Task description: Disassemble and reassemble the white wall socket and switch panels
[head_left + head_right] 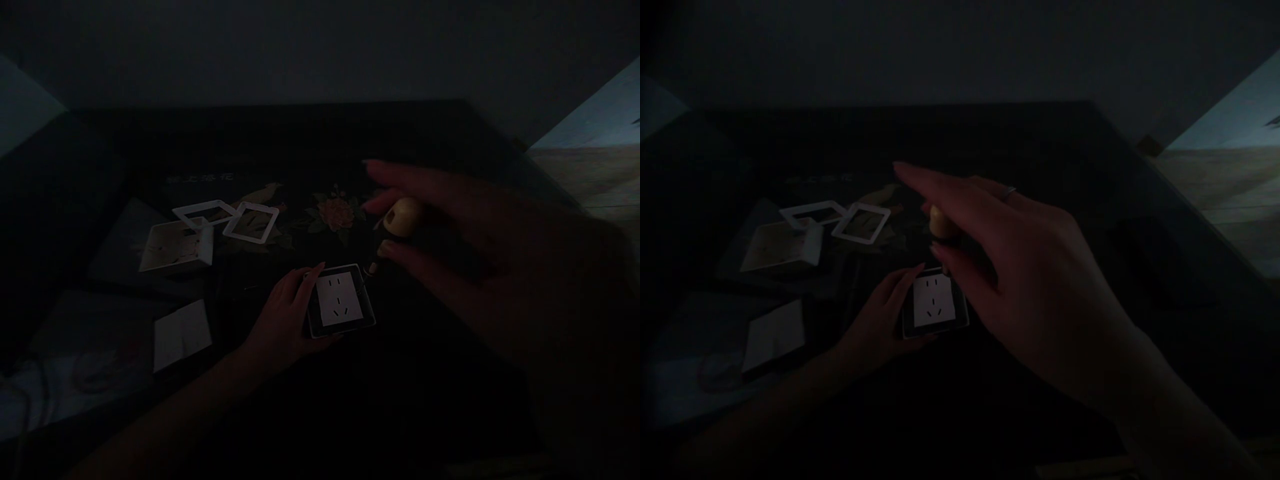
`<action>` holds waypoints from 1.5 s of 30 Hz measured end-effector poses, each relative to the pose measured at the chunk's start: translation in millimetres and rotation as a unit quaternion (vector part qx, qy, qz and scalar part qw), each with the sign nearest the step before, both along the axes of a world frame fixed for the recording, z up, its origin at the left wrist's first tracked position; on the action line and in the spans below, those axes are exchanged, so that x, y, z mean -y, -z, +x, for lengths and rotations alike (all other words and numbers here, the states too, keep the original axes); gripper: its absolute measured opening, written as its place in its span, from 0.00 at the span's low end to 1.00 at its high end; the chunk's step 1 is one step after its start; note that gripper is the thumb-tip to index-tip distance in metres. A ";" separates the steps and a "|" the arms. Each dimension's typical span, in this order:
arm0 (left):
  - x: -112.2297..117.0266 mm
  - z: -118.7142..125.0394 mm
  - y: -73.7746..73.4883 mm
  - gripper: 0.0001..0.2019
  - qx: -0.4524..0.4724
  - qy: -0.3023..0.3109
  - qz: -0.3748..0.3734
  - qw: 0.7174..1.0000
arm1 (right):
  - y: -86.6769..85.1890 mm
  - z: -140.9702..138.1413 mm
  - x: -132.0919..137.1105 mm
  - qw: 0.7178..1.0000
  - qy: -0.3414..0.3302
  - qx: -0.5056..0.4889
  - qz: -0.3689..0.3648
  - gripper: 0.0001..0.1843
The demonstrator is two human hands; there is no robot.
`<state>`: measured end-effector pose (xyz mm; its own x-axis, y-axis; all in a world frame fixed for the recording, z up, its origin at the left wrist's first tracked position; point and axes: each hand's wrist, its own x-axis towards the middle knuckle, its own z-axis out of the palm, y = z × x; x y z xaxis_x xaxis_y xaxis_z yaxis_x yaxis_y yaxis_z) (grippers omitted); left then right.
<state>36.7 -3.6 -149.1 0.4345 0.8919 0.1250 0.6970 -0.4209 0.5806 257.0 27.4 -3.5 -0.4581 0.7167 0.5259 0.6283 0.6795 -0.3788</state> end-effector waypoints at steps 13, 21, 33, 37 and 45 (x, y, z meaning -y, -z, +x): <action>0.6 -0.4 1.0 0.53 0.000 0.004 0.010 1.000 | -2.8 -5.2 2.8 0.998 0.047 0.039 0.034 0.14; 0.6 -0.4 3.1 0.54 -0.005 -0.001 0.009 1.000 | -3.1 -6.2 1.7 0.998 0.040 0.041 0.034 0.07; 0.7 1.0 1.4 0.53 0.001 0.002 0.008 1.000 | 0.2 -6.1 0.6 0.997 0.024 0.067 0.017 0.14; 1.0 0.7 0.4 0.53 0.004 0.000 0.000 1.000 | 0.5 -5.3 -1.4 0.996 0.022 0.075 0.033 0.15; -0.6 1.1 0.5 0.52 0.007 0.003 0.003 1.000 | 0.5 -2.6 1.8 0.999 -0.019 0.031 -0.031 0.16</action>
<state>37.8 -3.0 -149.6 0.4373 0.8890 0.1357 0.6864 -0.4274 0.5883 254.4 25.6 -3.9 -0.5160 0.7287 0.4503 0.6257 0.6797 -0.3828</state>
